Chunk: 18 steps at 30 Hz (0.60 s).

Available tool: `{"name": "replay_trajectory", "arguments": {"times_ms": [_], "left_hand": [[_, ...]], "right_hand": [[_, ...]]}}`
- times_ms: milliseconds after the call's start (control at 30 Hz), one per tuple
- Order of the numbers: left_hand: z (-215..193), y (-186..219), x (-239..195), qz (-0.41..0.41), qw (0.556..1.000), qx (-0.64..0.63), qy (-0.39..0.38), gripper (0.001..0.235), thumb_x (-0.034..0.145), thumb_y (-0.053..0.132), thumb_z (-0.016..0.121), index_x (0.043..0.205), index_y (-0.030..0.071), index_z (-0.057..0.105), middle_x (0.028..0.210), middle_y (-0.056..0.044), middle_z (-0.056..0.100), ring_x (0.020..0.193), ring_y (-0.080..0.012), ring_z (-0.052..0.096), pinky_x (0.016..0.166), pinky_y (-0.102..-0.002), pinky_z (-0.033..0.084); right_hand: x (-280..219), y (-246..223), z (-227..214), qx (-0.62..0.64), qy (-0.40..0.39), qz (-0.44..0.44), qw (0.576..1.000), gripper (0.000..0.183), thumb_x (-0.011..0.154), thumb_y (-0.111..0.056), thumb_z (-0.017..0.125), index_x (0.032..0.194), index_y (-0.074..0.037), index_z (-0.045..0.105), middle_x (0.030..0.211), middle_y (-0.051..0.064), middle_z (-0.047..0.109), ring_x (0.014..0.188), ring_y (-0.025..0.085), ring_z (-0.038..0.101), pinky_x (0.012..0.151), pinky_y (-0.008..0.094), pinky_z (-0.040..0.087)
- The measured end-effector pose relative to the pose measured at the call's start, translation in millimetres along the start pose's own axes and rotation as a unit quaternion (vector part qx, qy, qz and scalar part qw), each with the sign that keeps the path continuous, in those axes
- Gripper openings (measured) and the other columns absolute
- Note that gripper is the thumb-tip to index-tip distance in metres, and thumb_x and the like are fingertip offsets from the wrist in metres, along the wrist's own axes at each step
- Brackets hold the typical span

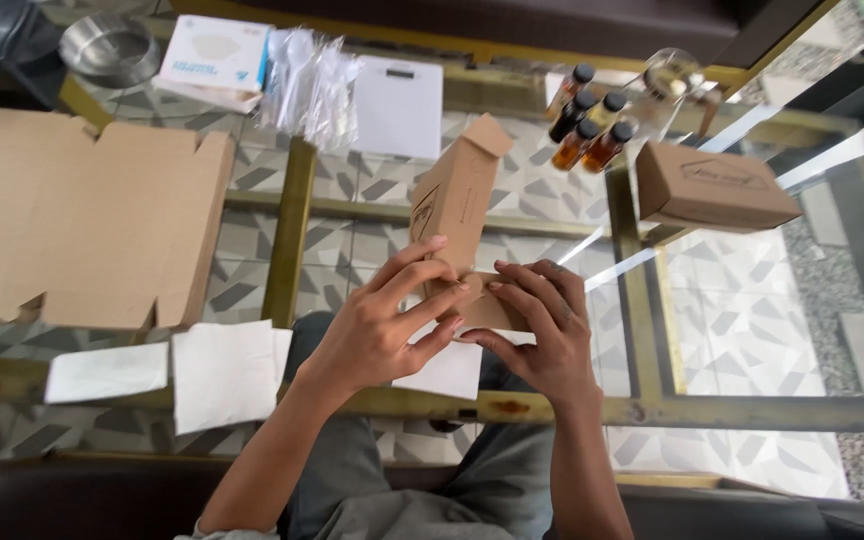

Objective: The person folds a flat cardboard box into a three-dimensional container. They fold the side flaps, tuck tabs into slots, and secure the top flaps to complete the box. The finished box is placed on the table.

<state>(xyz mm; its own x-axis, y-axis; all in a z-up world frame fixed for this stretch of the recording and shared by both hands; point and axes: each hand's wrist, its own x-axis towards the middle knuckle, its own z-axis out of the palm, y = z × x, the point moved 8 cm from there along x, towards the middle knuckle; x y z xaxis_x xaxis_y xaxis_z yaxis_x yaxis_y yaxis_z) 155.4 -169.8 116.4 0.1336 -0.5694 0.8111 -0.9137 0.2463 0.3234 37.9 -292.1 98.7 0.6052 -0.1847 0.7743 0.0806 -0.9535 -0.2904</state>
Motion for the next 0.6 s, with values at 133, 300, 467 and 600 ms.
{"name": "replay_trajectory", "arguments": {"times_ms": [133, 300, 467, 600], "left_hand": [[-8.7, 9.7, 2.2, 0.005, 1.0, 0.0, -0.02, 0.021, 0.089, 0.014, 0.077, 0.107, 0.005, 0.078, 0.109, -0.01, 0.067, 0.126, -0.0385, 0.063, 0.093, -0.043, 0.061], [-17.3, 18.4, -0.6, 0.024, 0.998, 0.02, -0.058, 0.031, 0.084, 0.017, 0.085, 0.111, 0.004, 0.076, 0.103, -0.01, 0.064, 0.123, -0.0382, 0.063, 0.09, -0.043, 0.062], [-17.5, 21.7, -9.8, 0.012, 0.997, 0.046, -0.063, 0.033, 0.082, 0.014, 0.086, 0.111, 0.005, 0.074, 0.1, -0.007, 0.061, 0.121, -0.0349, 0.063, 0.092, -0.042, 0.061], [-12.8, 14.8, -18.4, 0.01, 0.998, 0.039, -0.055, 0.031, 0.082, 0.013, 0.085, 0.11, 0.005, 0.074, 0.099, -0.008, 0.062, 0.12, -0.0381, 0.064, 0.093, -0.045, 0.06]], "right_hand": [[2.7, -14.3, -2.8, -0.018, -0.022, 0.01, 1.0, 0.059, 0.067, -0.032, 0.096, 0.116, -0.005, 0.074, 0.121, 0.013, 0.073, 0.104, 0.039, 0.064, 0.092, 0.051, 0.053], [-0.5, -32.8, -4.1, -0.022, -0.036, 0.0, 0.999, 0.059, 0.069, -0.025, 0.096, 0.121, -0.008, 0.074, 0.12, 0.013, 0.072, 0.103, 0.037, 0.064, 0.088, 0.05, 0.053], [-9.8, -45.7, -5.9, -0.039, -0.03, 0.018, 0.999, 0.056, 0.072, -0.024, 0.096, 0.122, -0.009, 0.074, 0.12, 0.014, 0.071, 0.102, 0.035, 0.062, 0.088, 0.048, 0.051], [-12.2, -52.6, -3.3, -0.069, -0.033, 0.007, 0.997, 0.055, 0.074, -0.027, 0.095, 0.122, -0.01, 0.073, 0.12, 0.01, 0.07, 0.102, 0.033, 0.062, 0.088, 0.046, 0.051]]}}
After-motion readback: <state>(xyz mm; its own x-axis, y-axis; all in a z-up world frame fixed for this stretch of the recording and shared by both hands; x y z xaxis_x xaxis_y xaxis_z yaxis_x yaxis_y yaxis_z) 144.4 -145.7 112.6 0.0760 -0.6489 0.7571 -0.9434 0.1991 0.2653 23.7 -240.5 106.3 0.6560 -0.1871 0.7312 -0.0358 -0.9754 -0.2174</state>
